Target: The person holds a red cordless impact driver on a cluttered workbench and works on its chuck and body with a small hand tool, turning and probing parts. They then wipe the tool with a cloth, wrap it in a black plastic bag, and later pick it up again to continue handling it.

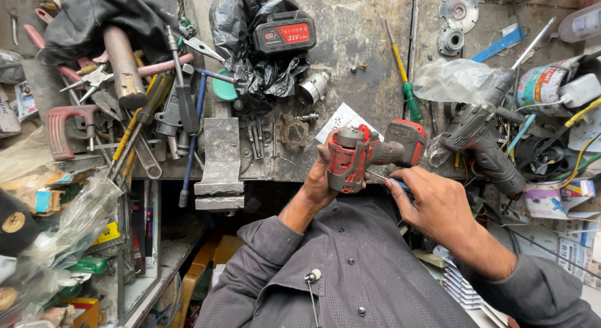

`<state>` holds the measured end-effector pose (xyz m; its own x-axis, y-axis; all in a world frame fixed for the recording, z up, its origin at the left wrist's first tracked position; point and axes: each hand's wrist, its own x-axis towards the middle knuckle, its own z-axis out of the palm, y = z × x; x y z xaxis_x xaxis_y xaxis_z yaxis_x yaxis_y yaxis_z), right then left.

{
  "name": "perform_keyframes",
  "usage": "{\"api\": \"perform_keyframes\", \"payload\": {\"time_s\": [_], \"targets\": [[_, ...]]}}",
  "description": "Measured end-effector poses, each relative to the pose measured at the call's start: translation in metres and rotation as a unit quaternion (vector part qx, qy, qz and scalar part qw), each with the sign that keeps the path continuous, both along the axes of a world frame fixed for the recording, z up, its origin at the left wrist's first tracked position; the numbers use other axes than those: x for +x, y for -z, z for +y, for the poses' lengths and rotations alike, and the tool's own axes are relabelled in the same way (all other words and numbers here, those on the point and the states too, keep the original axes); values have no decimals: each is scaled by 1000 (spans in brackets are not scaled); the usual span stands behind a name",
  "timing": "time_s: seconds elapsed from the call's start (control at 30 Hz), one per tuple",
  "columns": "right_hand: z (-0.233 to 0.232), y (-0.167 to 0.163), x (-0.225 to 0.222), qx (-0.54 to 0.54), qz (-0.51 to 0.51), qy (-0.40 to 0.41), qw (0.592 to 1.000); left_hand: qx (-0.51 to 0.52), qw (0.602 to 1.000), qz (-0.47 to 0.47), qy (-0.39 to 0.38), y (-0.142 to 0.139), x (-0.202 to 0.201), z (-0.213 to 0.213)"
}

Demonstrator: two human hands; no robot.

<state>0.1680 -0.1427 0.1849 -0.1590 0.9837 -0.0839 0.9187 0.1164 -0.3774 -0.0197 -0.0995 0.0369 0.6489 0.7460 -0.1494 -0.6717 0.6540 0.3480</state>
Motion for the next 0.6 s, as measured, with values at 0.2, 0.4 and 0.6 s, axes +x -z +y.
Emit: {"api": "perform_keyframes", "payload": {"time_s": [0.2,0.4,0.6], "targets": [[-2,6,0,-19,6,9,1000,4,1000,-10,0,-7,-2,3],[-10,37,23,-173,74,60,980,86,993,77,-13,-4,-1,0],[-8,65,54,-544,506,365,562,153,983,100,-2,2,0,-3]]}}
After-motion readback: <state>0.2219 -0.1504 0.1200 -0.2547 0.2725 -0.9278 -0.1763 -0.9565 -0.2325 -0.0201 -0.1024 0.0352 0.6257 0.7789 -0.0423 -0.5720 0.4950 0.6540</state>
